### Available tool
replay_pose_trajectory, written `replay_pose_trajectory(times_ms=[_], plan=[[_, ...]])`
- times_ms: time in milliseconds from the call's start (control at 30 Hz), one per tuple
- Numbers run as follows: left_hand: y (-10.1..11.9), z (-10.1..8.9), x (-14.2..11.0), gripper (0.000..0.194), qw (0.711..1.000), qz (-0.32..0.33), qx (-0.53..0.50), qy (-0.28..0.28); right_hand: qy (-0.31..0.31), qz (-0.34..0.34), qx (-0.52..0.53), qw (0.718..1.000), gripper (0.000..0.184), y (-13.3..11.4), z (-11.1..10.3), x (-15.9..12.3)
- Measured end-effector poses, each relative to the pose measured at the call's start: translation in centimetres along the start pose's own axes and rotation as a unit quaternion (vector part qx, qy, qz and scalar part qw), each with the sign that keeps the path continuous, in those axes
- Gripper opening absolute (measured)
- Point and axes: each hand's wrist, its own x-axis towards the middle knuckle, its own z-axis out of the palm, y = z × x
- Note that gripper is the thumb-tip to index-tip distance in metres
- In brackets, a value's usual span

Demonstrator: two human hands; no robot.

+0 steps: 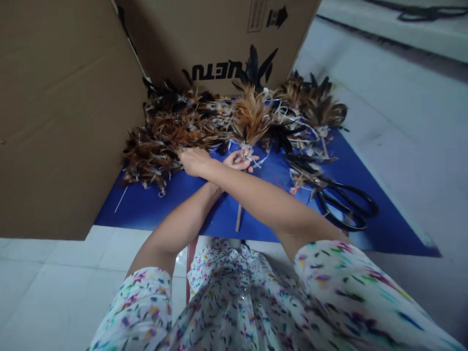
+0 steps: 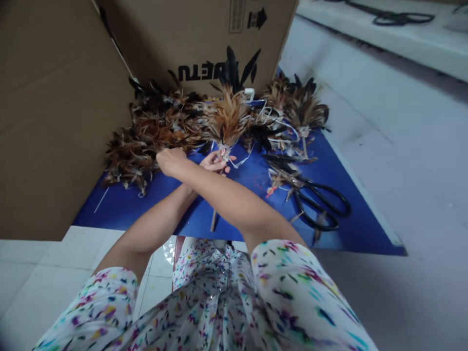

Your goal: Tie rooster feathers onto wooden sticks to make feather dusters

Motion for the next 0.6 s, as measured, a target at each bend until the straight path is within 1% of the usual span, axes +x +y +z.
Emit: replay_pose_trajectory(times_ms=[67,133,233,300,400,467,533,600], plan=[[-0.2,-0.2,0.2,0.03,1.0,-0.002,0.008,-0.012,0.011,-0.003,-0.009,1.0,0.04,-0.3,1.0,1.4],[-0.4,-0.5,0.4,0.032,1.0,0.0,0.009,-0.027,0.005,-0.006,-0.013,1.0,0.044,-0.7,1.8,2.3],[-0.4,-0.7,0.4,0.038,0.999,-0.008,0.012,-0.046,-0.013,-0.023,-0.016,1.0,0.042,-1.1,2.7,3.0],[-0.3,-0.7,0.3,0.042,0.999,-0.01,0.012,-0.049,-0.014,-0.04,-0.019,0.999,0.04,-1.2,2.9,3.1],[-0.4,-0.6,0.4,0.043,0.999,-0.009,0.014,-0.04,-0.009,-0.055,-0.022,0.998,0.04,-0.9,2.7,2.7],[-0.6,-0.4,0.4,0.039,0.999,-0.016,0.016,-0.028,-0.012,-0.055,-0.021,0.998,0.039,-0.4,2.2,2.0],[-0.9,-0.1,0.3,0.032,1.0,-0.019,0.008,-0.018,-0.022,-0.04,-0.016,0.999,0.037,0.3,1.5,1.2],[-1.0,0.2,0.1,0.027,1.0,-0.003,-0.016,-0.008,-0.035,-0.019,-0.007,0.999,0.035,1.4,0.7,0.4]])
